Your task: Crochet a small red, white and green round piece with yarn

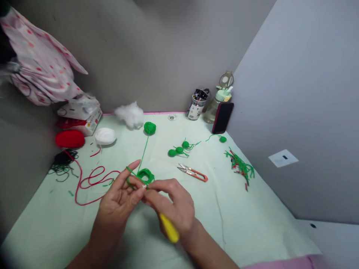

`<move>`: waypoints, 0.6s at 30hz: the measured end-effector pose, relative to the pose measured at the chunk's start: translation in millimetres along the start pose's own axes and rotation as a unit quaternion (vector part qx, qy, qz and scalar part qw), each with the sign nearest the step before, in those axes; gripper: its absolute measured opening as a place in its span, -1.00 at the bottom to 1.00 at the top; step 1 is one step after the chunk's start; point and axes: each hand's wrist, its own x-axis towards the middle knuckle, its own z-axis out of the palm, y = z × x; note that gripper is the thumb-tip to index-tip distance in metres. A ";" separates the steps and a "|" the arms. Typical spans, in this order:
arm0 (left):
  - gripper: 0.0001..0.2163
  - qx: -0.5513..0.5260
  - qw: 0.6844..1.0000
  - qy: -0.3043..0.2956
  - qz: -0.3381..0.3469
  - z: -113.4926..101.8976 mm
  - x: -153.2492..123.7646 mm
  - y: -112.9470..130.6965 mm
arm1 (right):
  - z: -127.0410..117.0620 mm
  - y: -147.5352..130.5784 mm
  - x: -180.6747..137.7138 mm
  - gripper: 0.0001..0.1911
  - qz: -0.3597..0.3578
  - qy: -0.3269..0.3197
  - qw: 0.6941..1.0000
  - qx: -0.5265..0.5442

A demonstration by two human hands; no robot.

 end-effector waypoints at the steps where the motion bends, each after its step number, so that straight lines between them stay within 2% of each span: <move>1: -0.35 -0.027 0.999 0.000 -0.022 1.1 -0.2 1.0 | 2.0 -0.3 -3.0 -0.71 0.018 0.004 1.000 -0.017; 4: -0.37 -0.119 0.985 -0.019 -0.125 1.5 1.7 6.0 | 4.6 1.1 -8.2 -0.61 0.047 0.000 0.999 0.007; 7: -0.45 -0.164 0.968 -0.031 -0.187 -1.6 5.6 12.4 | 1.8 5.2 -3.2 -0.70 0.071 0.030 0.991 0.106; 9: -0.49 -0.165 0.970 -0.017 -0.175 -3.2 7.0 15.4 | 0.7 8.1 3.9 -0.75 0.119 0.069 0.969 0.204; 12: -0.50 -0.141 0.981 -0.015 -0.136 -3.1 6.0 14.9 | 3.7 9.5 13.9 -0.82 0.165 0.068 0.943 0.281; 15: -0.51 -0.098 0.990 -0.017 -0.100 -1.7 4.6 8.7 | 7.5 6.7 16.5 -0.83 0.159 0.047 0.957 0.238; 18: -0.47 -0.083 0.994 -0.003 -0.065 -1.0 5.0 1.5 | 7.3 2.8 10.2 -0.73 0.091 0.026 0.987 0.130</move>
